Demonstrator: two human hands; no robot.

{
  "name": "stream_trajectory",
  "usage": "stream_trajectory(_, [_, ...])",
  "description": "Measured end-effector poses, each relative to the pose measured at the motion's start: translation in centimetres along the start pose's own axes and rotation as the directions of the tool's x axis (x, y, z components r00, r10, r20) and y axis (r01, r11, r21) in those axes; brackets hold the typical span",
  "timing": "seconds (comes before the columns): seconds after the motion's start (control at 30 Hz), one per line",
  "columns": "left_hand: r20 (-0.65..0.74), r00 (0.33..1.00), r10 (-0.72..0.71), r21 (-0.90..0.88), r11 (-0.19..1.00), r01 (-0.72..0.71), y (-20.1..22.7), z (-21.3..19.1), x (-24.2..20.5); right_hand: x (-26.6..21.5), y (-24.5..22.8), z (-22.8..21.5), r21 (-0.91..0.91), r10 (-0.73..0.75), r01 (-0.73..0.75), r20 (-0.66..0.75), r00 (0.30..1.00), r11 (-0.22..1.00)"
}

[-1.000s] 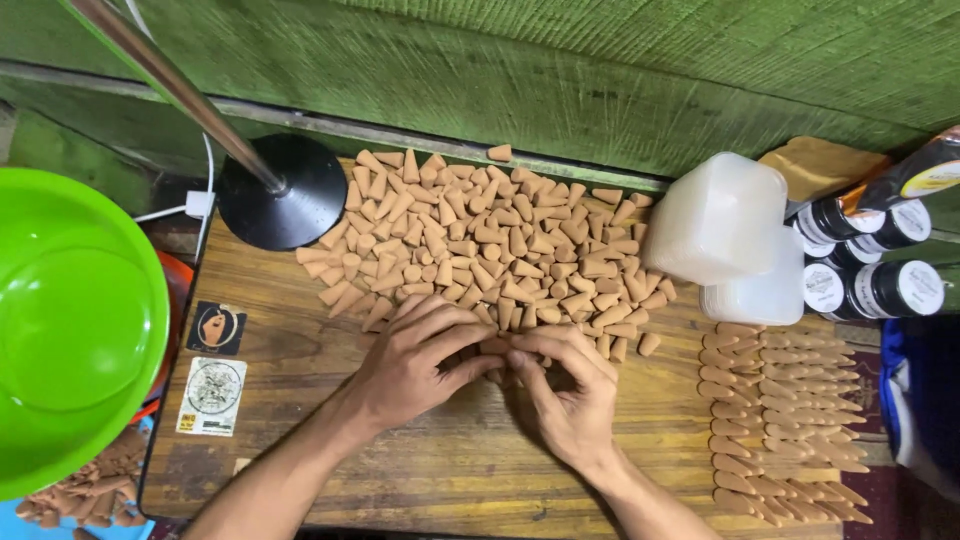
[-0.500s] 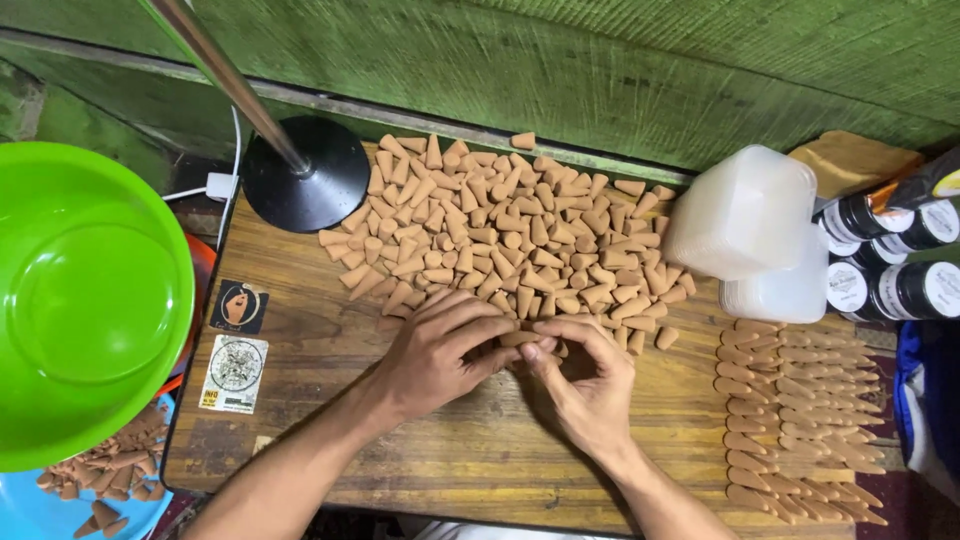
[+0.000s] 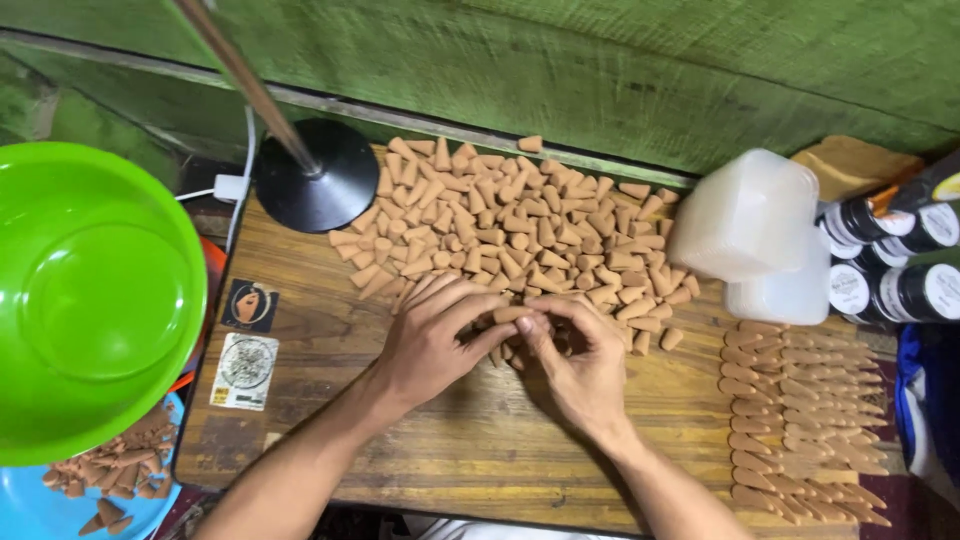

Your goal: Arranging small incense cones by picking them from a pile and placing them into a wooden mold tray.

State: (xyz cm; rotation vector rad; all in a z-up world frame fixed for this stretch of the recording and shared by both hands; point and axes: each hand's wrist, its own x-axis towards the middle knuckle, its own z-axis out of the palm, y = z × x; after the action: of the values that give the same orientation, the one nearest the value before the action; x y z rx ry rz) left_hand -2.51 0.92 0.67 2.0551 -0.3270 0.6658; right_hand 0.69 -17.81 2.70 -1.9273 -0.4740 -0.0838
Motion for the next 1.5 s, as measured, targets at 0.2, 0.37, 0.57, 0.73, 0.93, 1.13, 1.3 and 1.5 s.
stream_trajectory(0.2, [-0.006, 1.0, -0.02, 0.147, 0.989, 0.021, -0.6, -4.4, 1.1, 3.4, -2.6, 1.8, -0.218, -0.165, 0.167, 0.03, 0.986, 0.961])
stream_trajectory(0.37, [0.157, 0.97, -0.183, 0.357, 0.927, 0.118, -0.9, -10.3, 1.4, 3.6, -3.5, 5.8, -0.346, -0.283, 0.302, 0.106, 0.953, 0.888])
stream_trajectory(0.57, [0.33, 0.705, -0.628, 0.535, 0.74, 0.408, -3.0, -11.8, -0.3, 3.4, -2.5, 11.5, -0.384, -0.335, 0.505, 0.428, 0.839, 0.773])
stream_trajectory(0.73, [0.376, 0.517, -0.769, 0.609, 0.625, 0.488, -4.6, -10.5, -2.0, 3.2, -0.5, 13.2, -0.485, -0.301, 0.533, 0.477, 0.826, 0.693])
stream_trajectory(0.93, [0.347, 0.57, -0.745, 0.614, 0.64, 0.462, -3.8, -10.3, -1.4, 3.3, -0.7, 12.8, -0.491, -0.285, 0.53, 0.489, 0.824, 0.691])
stream_trajectory(1.13, [0.315, 0.613, -0.725, 0.61, 0.649, 0.455, -2.1, -11.4, 0.3, 3.2, -0.1, 13.3, -0.492, -0.243, 0.486, 0.478, 0.844, 0.722])
stream_trajectory(1.3, [0.384, 0.615, -0.688, 0.381, 0.725, 0.573, 1.4, -14.8, 3.0, 3.7, -3.2, 11.3, -0.388, -0.241, 0.485, 0.531, 0.813, 0.784])
stream_trajectory(1.5, [0.44, 0.697, -0.566, 0.182, 0.816, 0.549, 0.7, -13.9, 2.3, 3.6, -6.0, 8.6, -0.192, -0.242, 0.382, 0.506, 0.828, 0.904])
